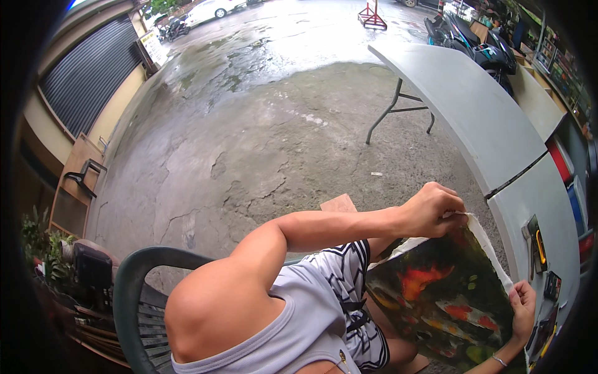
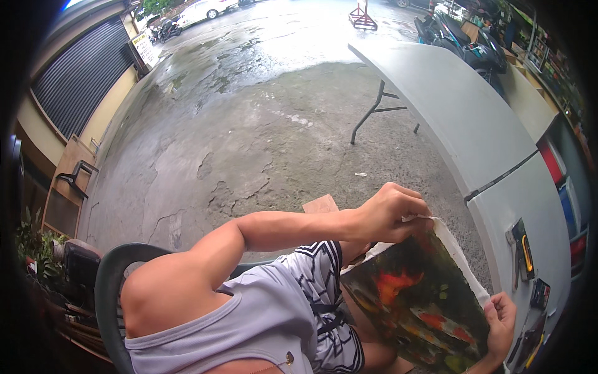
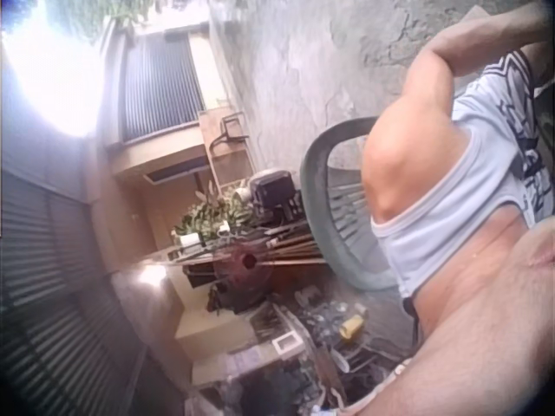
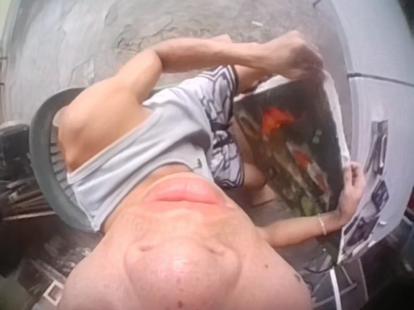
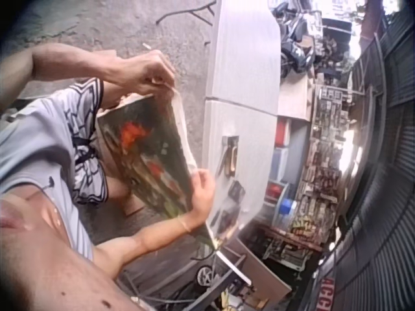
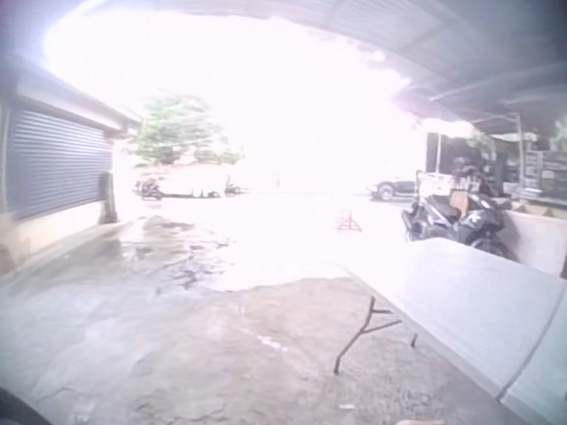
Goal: The person trims the excess white canvas border from a printed artwork using a utility knife. They repeatedly rotate the artwork and shave off the overhang along each edge, then peel away the cut strips by hand.
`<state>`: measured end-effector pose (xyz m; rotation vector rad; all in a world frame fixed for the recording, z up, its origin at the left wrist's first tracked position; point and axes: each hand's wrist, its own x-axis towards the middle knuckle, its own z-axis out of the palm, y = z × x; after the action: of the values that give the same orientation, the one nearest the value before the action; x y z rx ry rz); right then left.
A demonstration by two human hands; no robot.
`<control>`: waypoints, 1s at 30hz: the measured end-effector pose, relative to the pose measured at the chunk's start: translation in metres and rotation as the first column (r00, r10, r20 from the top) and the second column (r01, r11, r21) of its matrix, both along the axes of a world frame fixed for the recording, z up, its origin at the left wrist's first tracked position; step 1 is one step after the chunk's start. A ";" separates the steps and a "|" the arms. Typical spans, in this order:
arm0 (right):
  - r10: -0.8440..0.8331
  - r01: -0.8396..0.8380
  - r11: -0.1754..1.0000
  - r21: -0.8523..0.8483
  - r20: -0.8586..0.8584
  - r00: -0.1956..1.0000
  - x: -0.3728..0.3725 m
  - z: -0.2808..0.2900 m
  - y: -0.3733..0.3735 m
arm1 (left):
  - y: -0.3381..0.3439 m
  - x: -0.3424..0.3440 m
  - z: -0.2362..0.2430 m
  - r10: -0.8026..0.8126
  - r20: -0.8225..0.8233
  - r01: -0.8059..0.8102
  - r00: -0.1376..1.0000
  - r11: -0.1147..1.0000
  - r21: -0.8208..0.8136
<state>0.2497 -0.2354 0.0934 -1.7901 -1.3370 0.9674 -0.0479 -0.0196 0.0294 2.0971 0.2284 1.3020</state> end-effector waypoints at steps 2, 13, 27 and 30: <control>-0.005 0.005 1.000 0.000 -0.003 1.000 -0.001 -0.001 0.001 | -0.003 -0.001 -0.001 0.049 0.022 -0.049 0.999 0.999 0.020; -0.244 0.246 0.969 -0.020 0.077 0.967 0.001 -0.010 -0.017 | -0.011 -0.008 0.002 0.105 -0.073 -0.107 0.992 0.994 -0.030; 0.124 -0.128 0.991 0.047 0.079 0.989 -0.017 0.000 -0.008 | -0.035 0.010 0.077 0.057 -0.442 0.034 0.895 0.980 0.195; 0.102 -0.108 0.992 0.065 0.092 0.991 -0.019 -0.004 -0.008 | -0.063 0.047 0.083 -0.027 -0.478 0.190 0.878 0.936 0.296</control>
<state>0.2307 -0.2439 0.0896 -1.7416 -1.5154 0.8939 -0.0005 -0.0824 0.1129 2.6605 0.0892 0.7846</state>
